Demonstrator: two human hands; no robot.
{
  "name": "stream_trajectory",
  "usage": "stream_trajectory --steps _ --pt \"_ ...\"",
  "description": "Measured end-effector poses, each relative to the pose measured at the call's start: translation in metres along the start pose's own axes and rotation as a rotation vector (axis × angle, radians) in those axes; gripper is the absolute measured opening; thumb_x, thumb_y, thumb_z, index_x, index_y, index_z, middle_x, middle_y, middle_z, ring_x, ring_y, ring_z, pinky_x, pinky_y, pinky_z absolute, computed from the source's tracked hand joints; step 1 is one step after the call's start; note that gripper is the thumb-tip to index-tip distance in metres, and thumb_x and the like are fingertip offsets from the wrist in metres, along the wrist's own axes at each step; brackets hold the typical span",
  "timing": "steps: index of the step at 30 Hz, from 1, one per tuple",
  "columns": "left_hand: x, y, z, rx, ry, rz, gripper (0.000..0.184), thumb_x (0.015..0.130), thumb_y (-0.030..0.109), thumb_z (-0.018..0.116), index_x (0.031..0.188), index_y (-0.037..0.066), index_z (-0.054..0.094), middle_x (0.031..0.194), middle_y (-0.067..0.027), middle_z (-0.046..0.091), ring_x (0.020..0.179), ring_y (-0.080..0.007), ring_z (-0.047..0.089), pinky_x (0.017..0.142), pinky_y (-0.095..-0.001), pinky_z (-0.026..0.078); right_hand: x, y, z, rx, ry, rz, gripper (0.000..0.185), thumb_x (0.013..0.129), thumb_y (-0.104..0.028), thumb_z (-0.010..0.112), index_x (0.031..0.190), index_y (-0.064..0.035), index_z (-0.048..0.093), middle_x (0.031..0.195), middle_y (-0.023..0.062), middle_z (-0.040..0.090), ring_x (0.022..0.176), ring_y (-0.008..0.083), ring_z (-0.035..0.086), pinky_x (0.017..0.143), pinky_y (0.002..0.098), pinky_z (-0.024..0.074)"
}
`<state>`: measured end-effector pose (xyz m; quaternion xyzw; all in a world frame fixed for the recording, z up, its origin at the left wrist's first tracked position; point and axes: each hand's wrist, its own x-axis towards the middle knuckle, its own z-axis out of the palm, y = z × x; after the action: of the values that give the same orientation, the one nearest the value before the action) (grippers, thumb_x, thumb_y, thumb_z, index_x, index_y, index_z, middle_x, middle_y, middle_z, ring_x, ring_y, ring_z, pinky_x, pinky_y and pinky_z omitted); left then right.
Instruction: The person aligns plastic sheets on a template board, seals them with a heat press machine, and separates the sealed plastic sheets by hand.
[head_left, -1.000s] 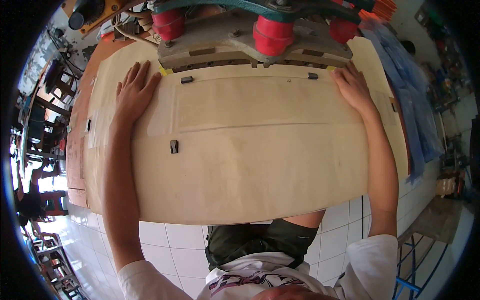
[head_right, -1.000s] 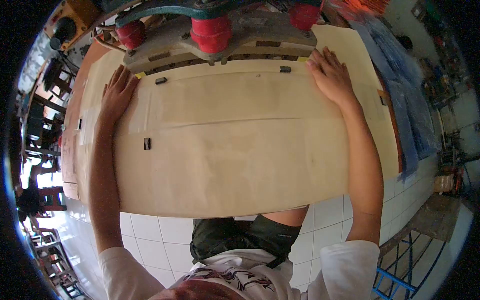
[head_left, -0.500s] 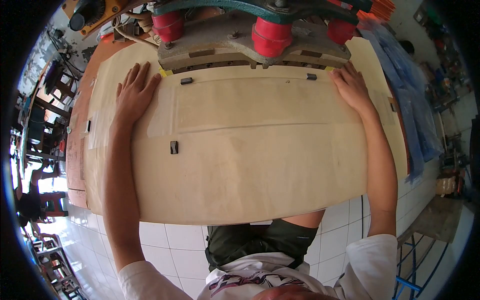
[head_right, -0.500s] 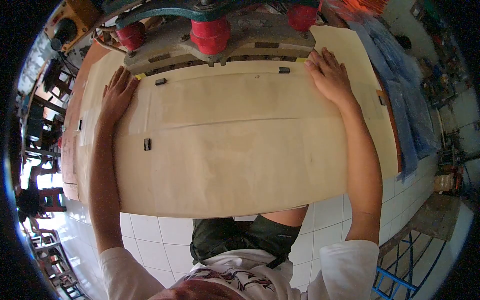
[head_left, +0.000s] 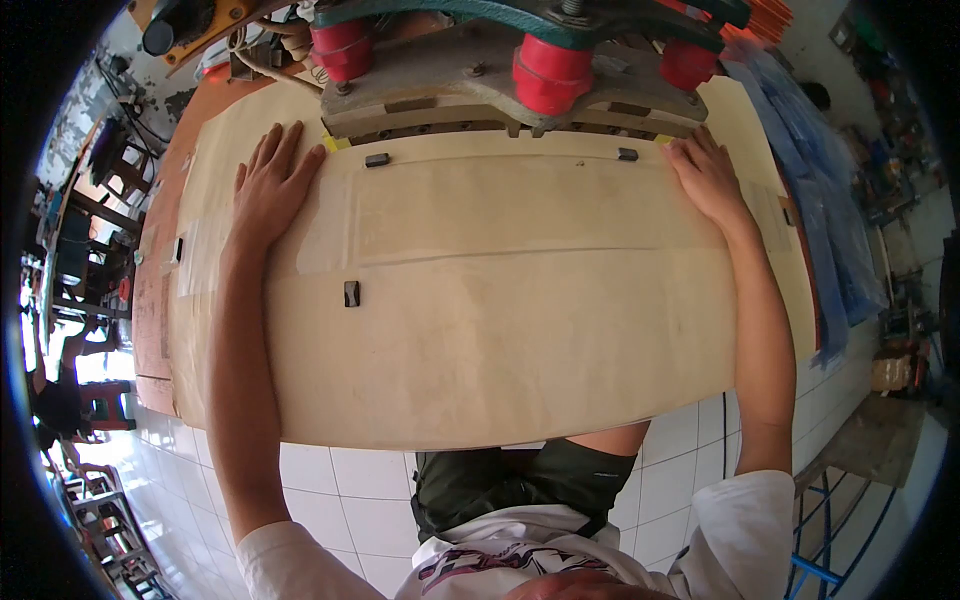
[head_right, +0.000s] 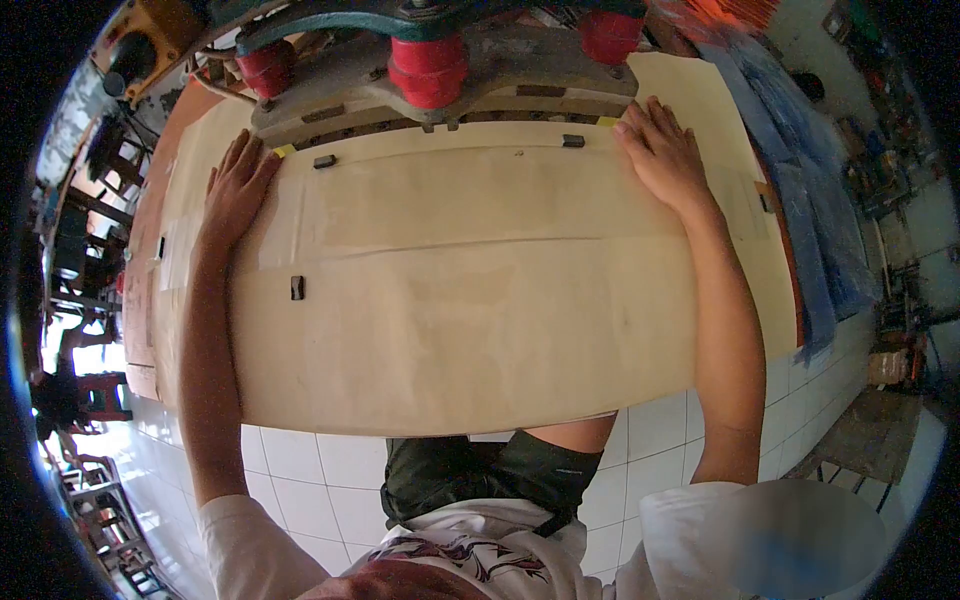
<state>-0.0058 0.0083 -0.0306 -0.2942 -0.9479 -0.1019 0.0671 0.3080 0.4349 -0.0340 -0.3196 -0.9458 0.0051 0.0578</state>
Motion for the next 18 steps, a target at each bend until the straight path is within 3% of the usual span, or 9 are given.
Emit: stream_trajectory --steps 3,5,11,18 --pt "0.001 -0.003 0.003 -0.008 0.007 0.008 0.069 0.096 0.057 0.038 0.149 0.014 0.035 0.159 -0.0098 0.024 0.147 -0.025 0.019 0.118 -0.0486 0.009 0.0 -0.001 0.0 0.005 0.01 0.002 0.067 0.098 -0.058 0.029 0.148 -0.0146 0.037 0.159 0.0121 0.022 0.147 0.0291 0.018 0.117 0.0541 0.0128" --pt "0.004 -0.009 0.009 -0.01 0.059 0.029 0.071 0.093 0.064 0.039 0.148 0.02 0.039 0.156 -0.011 0.029 0.146 -0.0257 0.023 0.117 -0.0515 0.013 0.0 -0.001 -0.001 0.007 0.012 0.004 0.067 0.098 -0.058 0.03 0.148 -0.0143 0.037 0.159 0.0122 0.022 0.147 0.0292 0.018 0.117 0.0541 0.0129" --pt "0.002 -0.006 0.006 -0.013 0.057 0.03 0.07 0.093 0.063 0.04 0.148 0.019 0.039 0.155 -0.0125 0.03 0.146 -0.0263 0.023 0.117 -0.0514 0.013 0.001 0.003 0.001 -0.005 0.005 -0.011 0.065 0.098 -0.057 0.032 0.147 -0.014 0.04 0.159 0.0116 0.021 0.148 0.0274 0.016 0.117 0.0539 0.0128" --pt "-0.001 -0.006 0.009 -0.021 0.109 0.067 0.069 0.093 0.061 0.041 0.146 0.018 0.042 0.154 -0.0132 0.032 0.145 -0.027 0.024 0.117 -0.0515 0.015 0.002 0.003 -0.01 0.089 -0.072 -0.055 0.054 0.099 -0.051 0.037 0.134 -0.0125 0.052 0.156 0.0119 0.028 0.146 0.0282 0.021 0.115 0.0548 0.0147"
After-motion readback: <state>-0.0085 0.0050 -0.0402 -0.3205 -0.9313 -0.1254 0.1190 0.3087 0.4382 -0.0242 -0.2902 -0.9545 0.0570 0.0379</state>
